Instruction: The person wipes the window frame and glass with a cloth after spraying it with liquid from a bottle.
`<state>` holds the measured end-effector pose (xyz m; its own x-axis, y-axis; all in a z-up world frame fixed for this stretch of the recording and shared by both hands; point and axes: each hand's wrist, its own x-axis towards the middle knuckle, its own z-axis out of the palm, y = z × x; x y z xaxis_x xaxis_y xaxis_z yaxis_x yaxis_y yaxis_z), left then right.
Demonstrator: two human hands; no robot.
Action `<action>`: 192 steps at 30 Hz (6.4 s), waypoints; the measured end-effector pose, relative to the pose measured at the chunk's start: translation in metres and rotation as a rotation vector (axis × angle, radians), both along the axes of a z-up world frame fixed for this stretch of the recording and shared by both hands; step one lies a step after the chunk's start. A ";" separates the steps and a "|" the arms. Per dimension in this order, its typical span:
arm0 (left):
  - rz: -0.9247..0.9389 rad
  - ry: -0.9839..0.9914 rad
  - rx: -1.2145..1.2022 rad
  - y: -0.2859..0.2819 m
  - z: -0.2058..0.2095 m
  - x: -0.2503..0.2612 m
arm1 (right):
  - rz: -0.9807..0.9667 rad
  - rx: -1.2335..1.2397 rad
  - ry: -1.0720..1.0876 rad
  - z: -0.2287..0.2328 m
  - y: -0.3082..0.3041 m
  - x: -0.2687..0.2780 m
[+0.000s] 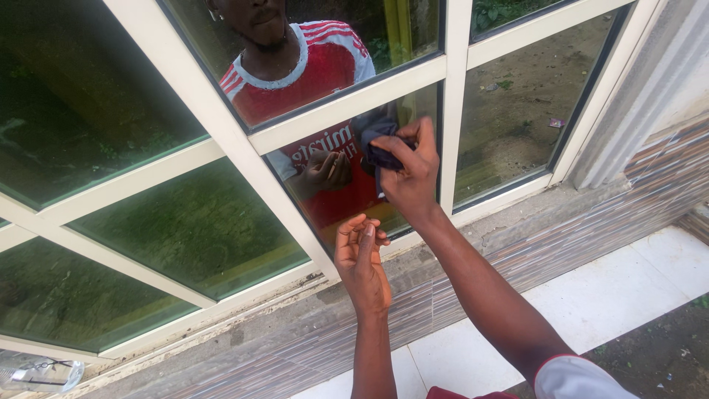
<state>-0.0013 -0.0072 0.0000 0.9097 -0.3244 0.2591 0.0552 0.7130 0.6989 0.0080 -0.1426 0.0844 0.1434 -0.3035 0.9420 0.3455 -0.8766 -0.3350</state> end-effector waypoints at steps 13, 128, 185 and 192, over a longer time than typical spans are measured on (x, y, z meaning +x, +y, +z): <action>-0.006 -0.010 -0.001 -0.010 0.000 -0.005 | 0.017 0.085 0.086 -0.062 -0.008 -0.011; -0.054 0.044 0.063 -0.020 -0.012 0.003 | -0.027 0.103 0.126 -0.087 -0.011 -0.009; 0.029 0.004 0.020 0.021 -0.004 0.010 | 0.105 0.118 0.207 -0.101 0.031 -0.002; 0.046 0.017 0.036 0.026 -0.011 0.016 | 0.061 0.012 0.052 -0.023 0.032 0.011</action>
<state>0.0144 0.0193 -0.0112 0.9280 -0.2915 0.2321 0.0355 0.6892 0.7237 0.0190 -0.1109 0.0618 0.2109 -0.3036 0.9292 0.3796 -0.8505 -0.3641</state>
